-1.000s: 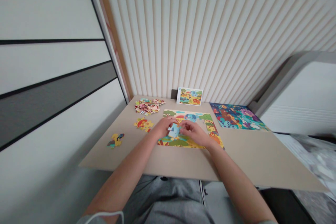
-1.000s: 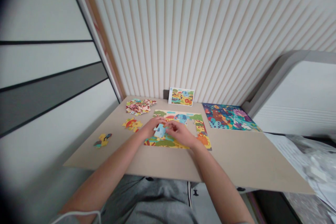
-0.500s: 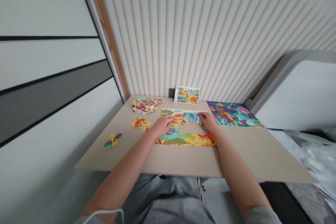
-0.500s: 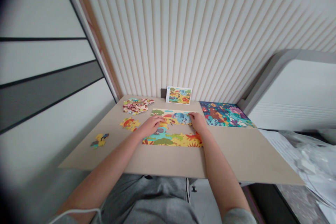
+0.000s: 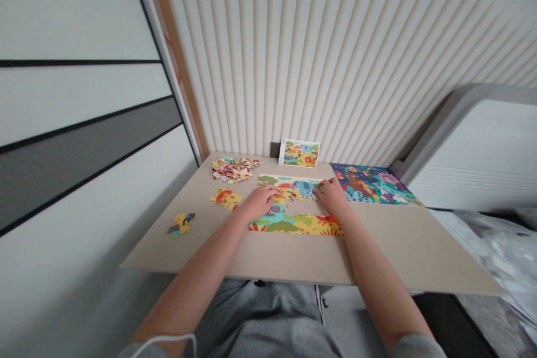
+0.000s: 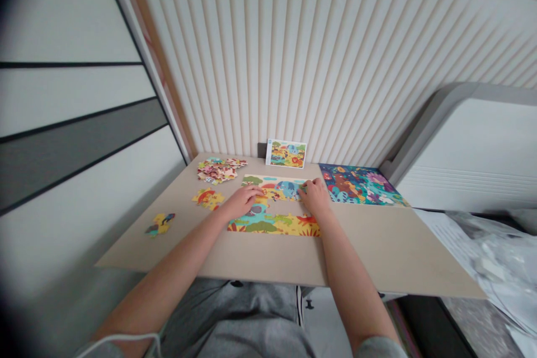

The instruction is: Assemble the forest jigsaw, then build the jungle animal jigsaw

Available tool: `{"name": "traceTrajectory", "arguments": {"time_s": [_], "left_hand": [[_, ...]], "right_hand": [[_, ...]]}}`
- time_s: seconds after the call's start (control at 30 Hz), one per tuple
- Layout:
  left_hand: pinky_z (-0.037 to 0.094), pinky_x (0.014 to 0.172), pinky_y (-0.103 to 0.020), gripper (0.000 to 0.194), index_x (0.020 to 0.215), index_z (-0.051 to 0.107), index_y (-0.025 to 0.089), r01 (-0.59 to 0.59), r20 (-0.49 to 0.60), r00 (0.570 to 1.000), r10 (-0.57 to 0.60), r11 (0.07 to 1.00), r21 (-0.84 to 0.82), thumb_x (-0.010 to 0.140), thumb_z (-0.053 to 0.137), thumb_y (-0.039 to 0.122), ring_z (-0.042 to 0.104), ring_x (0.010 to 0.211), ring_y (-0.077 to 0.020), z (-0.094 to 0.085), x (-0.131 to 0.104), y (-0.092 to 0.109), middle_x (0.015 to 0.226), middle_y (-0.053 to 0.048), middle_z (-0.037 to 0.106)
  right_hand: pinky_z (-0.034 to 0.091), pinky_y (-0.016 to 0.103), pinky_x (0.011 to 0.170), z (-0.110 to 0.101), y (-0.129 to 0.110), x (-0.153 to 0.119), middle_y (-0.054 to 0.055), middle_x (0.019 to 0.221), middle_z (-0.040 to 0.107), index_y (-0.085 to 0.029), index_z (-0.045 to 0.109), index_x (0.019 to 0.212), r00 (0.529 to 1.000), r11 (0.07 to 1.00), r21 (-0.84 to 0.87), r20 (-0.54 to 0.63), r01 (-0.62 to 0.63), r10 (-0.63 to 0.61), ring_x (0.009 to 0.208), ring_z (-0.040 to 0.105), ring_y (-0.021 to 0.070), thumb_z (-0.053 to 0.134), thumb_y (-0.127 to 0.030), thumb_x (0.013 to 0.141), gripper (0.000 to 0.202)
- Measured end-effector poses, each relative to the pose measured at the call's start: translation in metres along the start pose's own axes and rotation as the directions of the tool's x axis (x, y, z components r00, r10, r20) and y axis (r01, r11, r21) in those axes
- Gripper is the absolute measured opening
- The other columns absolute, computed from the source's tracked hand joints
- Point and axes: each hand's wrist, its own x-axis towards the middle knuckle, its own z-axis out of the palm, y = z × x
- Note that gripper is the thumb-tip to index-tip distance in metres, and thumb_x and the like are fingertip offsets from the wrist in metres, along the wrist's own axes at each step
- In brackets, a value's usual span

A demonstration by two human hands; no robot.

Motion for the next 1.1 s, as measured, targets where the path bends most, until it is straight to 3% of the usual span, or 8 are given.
{"name": "traceTrajectory", "arguments": {"time_s": [0.3, 0.47, 0.8, 1.1], "left_hand": [[0.048, 0.108, -0.037, 0.037, 0.112, 0.073, 0.022, 0.014, -0.013, 1.000, -0.014, 1.000, -0.012, 0.094, 0.043, 0.010, 0.063, 0.117, -0.0203, -0.002, -0.002, 0.004, 0.125, -0.006, 0.069], [0.048, 0.108, -0.038, 0.037, 0.112, 0.073, 0.022, 0.011, -0.010, 1.000, -0.011, 1.000, -0.014, 0.093, 0.044, 0.010, 0.063, 0.117, -0.0204, -0.002, -0.001, 0.004, 0.124, -0.006, 0.069], [0.046, 0.111, -0.038, 0.039, 0.113, 0.073, 0.023, 0.010, -0.007, 1.000, -0.010, 1.000, -0.005, 0.091, 0.045, 0.008, 0.063, 0.118, -0.0202, -0.002, -0.002, 0.004, 0.125, -0.006, 0.069], [0.047, 0.109, -0.037, 0.040, 0.113, 0.073, 0.022, -0.015, 0.009, 1.000, 0.015, 1.000, -0.005, 0.091, 0.043, 0.006, 0.063, 0.117, -0.0202, -0.003, -0.001, 0.001, 0.125, -0.006, 0.068]], "right_hand": [[0.045, 0.031, 0.090, -0.003, -0.010, -0.005, 0.014, 0.114, 0.068, -0.020, 0.076, 0.105, 1.000, 0.993, -0.120, 0.022, 0.017, -0.015, 0.107, 0.062, 0.0250, 0.059, -0.054, 0.093, 0.040], [0.043, 0.037, 0.093, -0.002, -0.020, -0.010, 0.017, 0.117, 0.068, -0.018, 0.075, 0.101, 0.998, 0.977, -0.207, 0.021, 0.055, -0.052, 0.114, 0.059, 0.0281, 0.054, -0.045, 0.099, 0.035], [0.043, 0.035, 0.093, -0.003, -0.007, -0.006, 0.013, 0.120, 0.068, -0.020, 0.072, 0.110, 0.999, 0.996, -0.093, 0.039, 0.003, 0.000, 0.113, 0.060, 0.0272, 0.063, -0.051, 0.092, 0.036], [0.043, 0.031, 0.093, 0.000, -0.001, -0.003, 0.015, 0.115, 0.070, -0.017, 0.073, 0.113, 0.999, 0.999, -0.020, 0.028, 0.037, -0.036, 0.108, 0.063, 0.0256, 0.064, -0.047, 0.092, 0.037]]}}
